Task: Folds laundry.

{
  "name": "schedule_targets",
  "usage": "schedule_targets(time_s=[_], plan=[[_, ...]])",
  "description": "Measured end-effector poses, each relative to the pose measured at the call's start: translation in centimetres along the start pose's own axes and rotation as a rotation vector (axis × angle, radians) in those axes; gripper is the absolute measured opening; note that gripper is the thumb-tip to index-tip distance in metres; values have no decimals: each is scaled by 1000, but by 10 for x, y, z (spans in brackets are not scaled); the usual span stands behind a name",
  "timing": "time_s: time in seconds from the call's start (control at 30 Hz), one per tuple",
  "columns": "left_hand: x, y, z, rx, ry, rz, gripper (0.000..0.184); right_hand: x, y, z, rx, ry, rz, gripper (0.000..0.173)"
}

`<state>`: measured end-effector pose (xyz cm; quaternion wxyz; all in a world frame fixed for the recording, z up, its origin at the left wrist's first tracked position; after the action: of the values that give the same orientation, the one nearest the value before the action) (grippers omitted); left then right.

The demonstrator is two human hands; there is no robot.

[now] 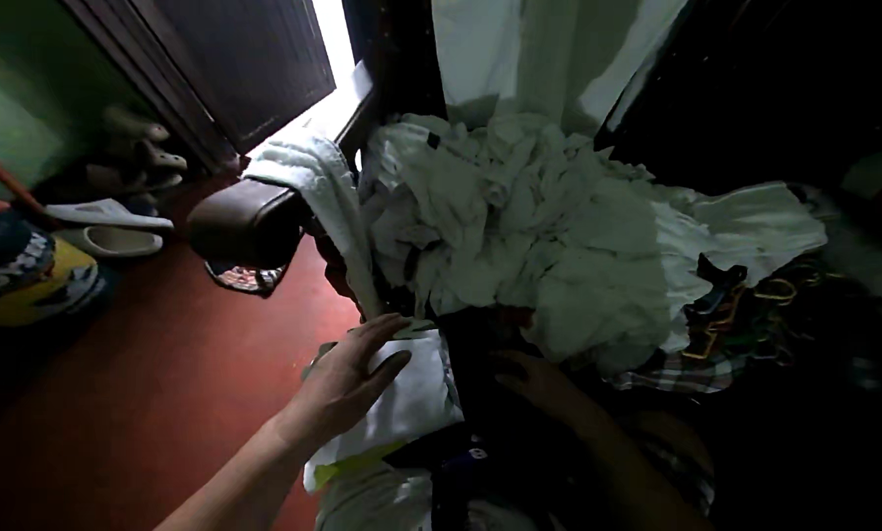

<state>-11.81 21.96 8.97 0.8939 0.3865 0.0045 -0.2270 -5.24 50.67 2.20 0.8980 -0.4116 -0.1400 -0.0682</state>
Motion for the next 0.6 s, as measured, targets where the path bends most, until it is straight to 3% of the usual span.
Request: schedule_targets(time_s=[0.2, 0.37, 0.53, 0.6], plan=[[-113, 76, -51, 271, -165, 28, 36, -30, 69, 1, 417, -85, -124, 48], [-211, 108, -102, 455, -139, 183, 36, -36, 37, -4, 299, -81, -34, 45], [-278, 117, -141, -74, -89, 81, 56, -47, 37, 11, 293, -77, -61, 41], [-285, 118, -147, -182, -100, 43, 44, -47, 40, 14, 280, -80, -83, 40]])
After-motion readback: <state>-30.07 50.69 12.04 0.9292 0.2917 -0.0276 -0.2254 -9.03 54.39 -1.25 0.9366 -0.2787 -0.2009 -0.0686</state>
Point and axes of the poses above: each hand's wrist, its own x-axis away from the middle knuckle, its own z-axis out of the back of the hand, y = z × x, the point moved 5 cm from there along -x, towards the middle knuckle, and after that the axes turned 12 degrees about y, right-handed, at the moved point
